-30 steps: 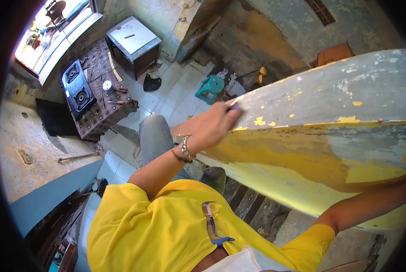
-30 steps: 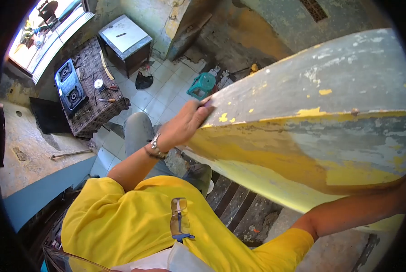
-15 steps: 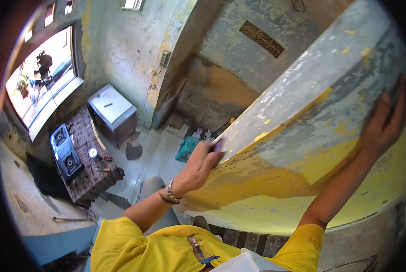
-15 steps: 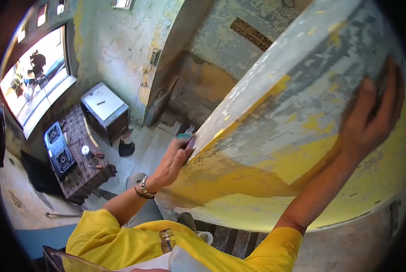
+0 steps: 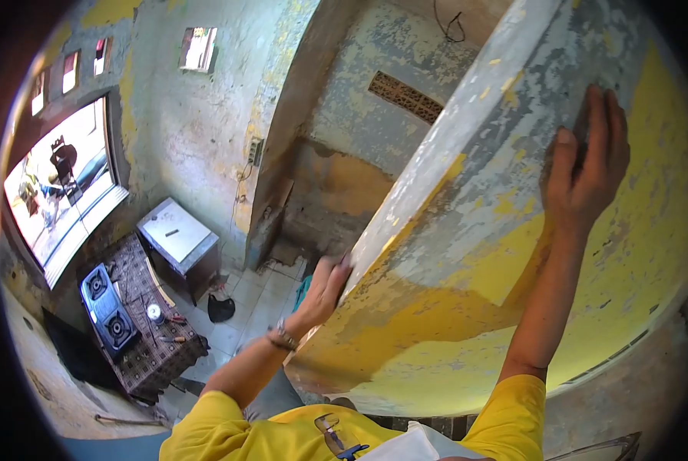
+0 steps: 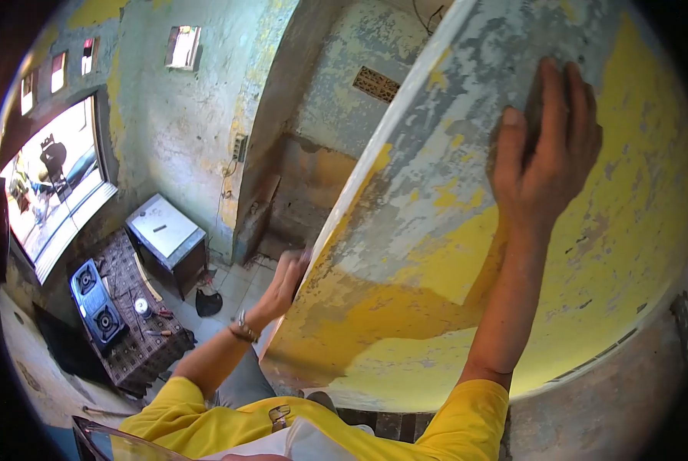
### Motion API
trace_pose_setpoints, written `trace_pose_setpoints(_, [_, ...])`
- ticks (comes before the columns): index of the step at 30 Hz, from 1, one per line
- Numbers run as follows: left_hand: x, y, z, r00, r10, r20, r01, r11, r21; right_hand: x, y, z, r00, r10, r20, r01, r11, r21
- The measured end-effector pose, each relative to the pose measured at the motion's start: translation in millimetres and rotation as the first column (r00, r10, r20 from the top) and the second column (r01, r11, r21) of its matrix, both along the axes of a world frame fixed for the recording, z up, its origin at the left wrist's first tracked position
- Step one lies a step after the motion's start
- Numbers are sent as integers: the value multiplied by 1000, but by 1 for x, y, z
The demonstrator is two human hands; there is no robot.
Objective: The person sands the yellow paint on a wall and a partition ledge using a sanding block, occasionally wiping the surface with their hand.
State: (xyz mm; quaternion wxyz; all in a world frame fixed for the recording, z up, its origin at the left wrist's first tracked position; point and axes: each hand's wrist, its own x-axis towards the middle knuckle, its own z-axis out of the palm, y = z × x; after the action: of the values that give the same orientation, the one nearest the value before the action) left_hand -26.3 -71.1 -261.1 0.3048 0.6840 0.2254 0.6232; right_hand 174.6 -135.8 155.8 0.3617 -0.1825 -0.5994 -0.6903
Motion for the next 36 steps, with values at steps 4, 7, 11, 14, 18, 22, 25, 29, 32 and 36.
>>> trace_pose_setpoints(4, [3,32,283,958,177,225,-285,508,813,-3,-4,-7,994,-36,-99,33,999,-33])
trace_pose_setpoints(7, [24,68,481,783,379,493,-564,98,820,-7,-11,-10,986,-77,-145,67,995,-71])
trace_pose_setpoints(11, [32,90,561,818,328,472,-560,270,783,-5,-10,-12,980,-109,-166,97,992,-75])
trace_pose_setpoints(14, [21,70,427,911,210,356,-412,399,819,-8,-14,-16,970,-149,-192,133,987,-93])
trace_pose_setpoints(18, [-13,2,162,998,64,-5,-53,870,491,-8,-12,-14,974,-146,-176,134,988,-77])
trace_pose_setpoints(22, [-19,-51,-6,999,-5,38,2,997,72,-8,-9,-14,978,-139,-158,128,989,-78])
trace_pose_setpoints(25, [-17,-36,61,998,-39,44,32,990,140,-6,-4,-14,986,-84,-144,76,995,-61])
trace_pose_setpoints(29, [-12,2,281,958,260,124,-249,532,809,-7,-12,-15,975,-130,-177,118,990,-79])
trace_pose_setpoints(32, [-7,16,362,952,222,209,-288,430,856,-12,-20,-14,985,-50,-164,27,989,-143])
trace_pose_setpoints(36, [2,19,302,969,141,205,-248,602,759,-23,-30,-14,997,80,-13,-79,934,-347])
